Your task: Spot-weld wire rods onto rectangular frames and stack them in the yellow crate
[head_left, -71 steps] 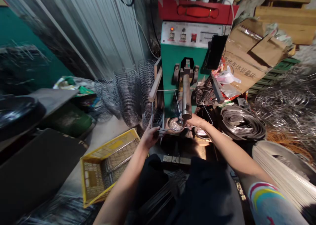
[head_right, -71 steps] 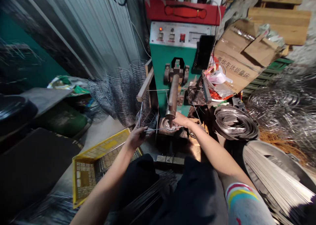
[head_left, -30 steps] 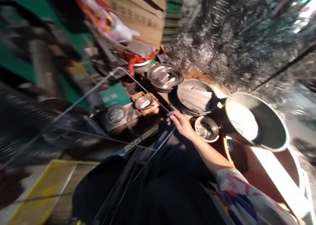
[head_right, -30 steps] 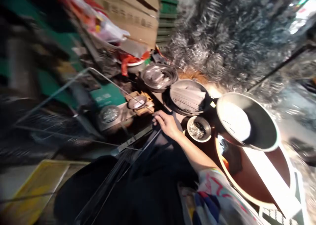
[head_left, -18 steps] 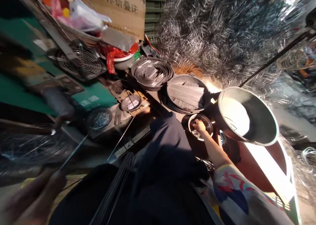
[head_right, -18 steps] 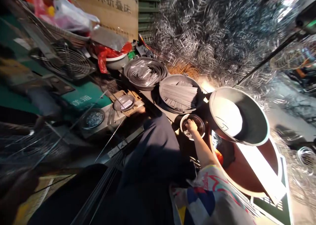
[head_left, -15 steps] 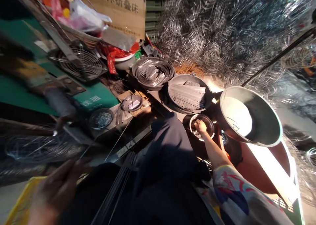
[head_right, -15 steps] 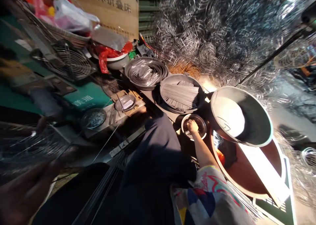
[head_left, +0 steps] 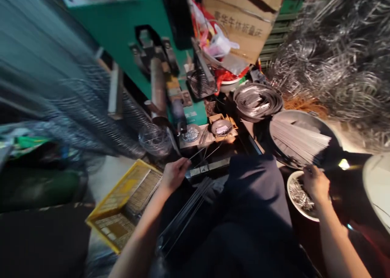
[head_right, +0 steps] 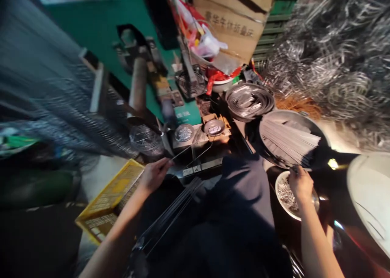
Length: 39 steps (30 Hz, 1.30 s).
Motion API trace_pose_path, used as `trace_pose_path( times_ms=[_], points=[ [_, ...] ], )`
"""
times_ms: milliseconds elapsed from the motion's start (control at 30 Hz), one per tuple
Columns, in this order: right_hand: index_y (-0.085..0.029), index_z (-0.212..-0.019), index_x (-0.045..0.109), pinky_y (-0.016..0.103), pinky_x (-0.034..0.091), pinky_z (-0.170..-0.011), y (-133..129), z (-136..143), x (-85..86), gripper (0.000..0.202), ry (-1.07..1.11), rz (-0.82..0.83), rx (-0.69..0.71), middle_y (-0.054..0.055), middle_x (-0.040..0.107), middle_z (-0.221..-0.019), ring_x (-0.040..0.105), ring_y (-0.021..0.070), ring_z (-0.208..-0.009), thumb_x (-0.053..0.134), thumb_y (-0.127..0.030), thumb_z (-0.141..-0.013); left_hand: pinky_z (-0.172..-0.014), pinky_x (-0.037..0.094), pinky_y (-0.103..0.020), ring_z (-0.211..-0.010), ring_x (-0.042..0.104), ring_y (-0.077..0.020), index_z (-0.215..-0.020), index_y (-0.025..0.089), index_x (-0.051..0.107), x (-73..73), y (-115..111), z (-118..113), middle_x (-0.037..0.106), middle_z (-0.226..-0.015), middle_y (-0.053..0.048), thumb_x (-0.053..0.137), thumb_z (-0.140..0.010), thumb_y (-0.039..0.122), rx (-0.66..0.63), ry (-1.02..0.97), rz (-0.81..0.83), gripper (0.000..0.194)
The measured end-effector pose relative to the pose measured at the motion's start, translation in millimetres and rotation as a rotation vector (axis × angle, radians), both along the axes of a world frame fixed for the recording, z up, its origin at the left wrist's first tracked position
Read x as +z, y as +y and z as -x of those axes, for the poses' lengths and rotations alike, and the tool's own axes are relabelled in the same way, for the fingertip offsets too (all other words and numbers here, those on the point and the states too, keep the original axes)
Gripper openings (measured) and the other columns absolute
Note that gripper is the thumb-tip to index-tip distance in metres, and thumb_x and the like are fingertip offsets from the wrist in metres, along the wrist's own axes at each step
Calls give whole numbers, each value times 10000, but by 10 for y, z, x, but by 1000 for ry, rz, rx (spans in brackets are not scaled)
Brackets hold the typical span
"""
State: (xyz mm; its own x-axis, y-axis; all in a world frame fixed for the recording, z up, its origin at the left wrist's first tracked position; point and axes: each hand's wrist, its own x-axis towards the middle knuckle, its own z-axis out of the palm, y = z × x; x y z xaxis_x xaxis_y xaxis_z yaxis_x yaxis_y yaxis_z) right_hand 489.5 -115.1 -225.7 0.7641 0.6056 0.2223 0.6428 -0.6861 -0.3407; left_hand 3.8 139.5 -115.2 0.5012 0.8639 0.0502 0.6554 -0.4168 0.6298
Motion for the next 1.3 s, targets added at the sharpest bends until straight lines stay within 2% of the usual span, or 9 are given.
trace_pose_path(
  times_ms=[100, 200, 267, 367, 533, 633, 733, 967, 1300],
  points=[
    [-216, -928, 647, 384, 500, -695, 614, 417, 414, 328, 89, -208, 125, 111, 691, -820, 659, 282, -759, 496, -499, -859, -583, 314, -239, -544, 467, -126, -695, 194, 549, 2, 26, 50, 498, -579, 11, 404, -946, 399, -26, 29, -20, 355],
    [-213, -954, 608, 339, 496, -781, 1308, 1096, 747, 292, 257, -329, 419, 78, 685, -884, 647, 233, -821, 460, -461, -910, -606, 304, -265, -602, 531, -170, -741, 216, 558, -46, 81, 29, 570, -644, -31, 393, -966, 383, -32, 147, -31, 325],
    [-206, -903, 602, 332, 479, -846, 1686, 1578, 825, 271, 300, -304, 588, 82, 669, -913, 630, 232, -898, 447, -427, -924, -609, 295, -275, -653, 572, -201, -782, 225, 579, -109, 143, 19, 625, -715, -66, 393, -973, 379, 15, 240, -27, 308],
    [-204, -847, 578, 312, 485, -795, 2029, 2192, 764, 247, 428, -275, 735, 63, 656, -858, 626, 211, -814, 459, -404, -927, -607, 286, -278, -691, 602, -220, -806, 223, 595, -211, 218, 97, 658, -764, -90, 387, -982, 372, 79, 313, -20, 310],
    [-201, -864, 560, 257, 501, -575, 2276, 2810, 541, 287, 1011, -334, 744, 10, 621, -734, 636, 157, -595, 552, -487, -878, -607, 294, -271, -625, 566, -187, -750, 212, 551, -308, 152, 425, 602, -660, -44, 390, -984, 339, 133, 223, -71, 311],
    [-173, -903, 618, 266, 552, -610, 2397, 3038, 485, 394, 1389, -359, 643, 36, 669, -785, 687, 174, -668, 712, -520, -742, -587, 288, -264, -551, 503, -151, -719, 205, 512, -317, 52, 581, 537, -604, -7, 378, -986, 330, 152, 105, -113, 324],
    [-151, -912, 668, 262, 576, -652, 2502, 3228, 500, 464, 1597, -358, 550, 77, 718, -842, 719, 195, -752, 819, -493, -636, -574, 291, -249, -532, 480, -127, -719, 198, 500, -312, -38, 644, 495, -592, 15, 375, -993, 344, 176, -7, -136, 335],
    [-137, -758, 659, 208, 539, -483, 2645, 3534, 649, 443, 1631, -380, 494, 50, 692, -688, 665, 141, -556, 834, -519, -619, -541, 273, -228, -494, 402, -87, -686, 196, 448, -296, -148, 640, 419, -575, 49, 420, -991, 303, 214, -153, -165, 325],
    [-149, -720, 618, 178, 492, -444, 2689, 3644, 830, 397, 1591, -484, 571, -6, 627, -621, 550, 72, -460, 814, -489, -658, -557, 289, -218, -520, 446, -88, -708, 195, 458, -336, -166, 673, 434, -586, 49, 435, -991, 289, 249, -221, -135, 299]
  ],
)
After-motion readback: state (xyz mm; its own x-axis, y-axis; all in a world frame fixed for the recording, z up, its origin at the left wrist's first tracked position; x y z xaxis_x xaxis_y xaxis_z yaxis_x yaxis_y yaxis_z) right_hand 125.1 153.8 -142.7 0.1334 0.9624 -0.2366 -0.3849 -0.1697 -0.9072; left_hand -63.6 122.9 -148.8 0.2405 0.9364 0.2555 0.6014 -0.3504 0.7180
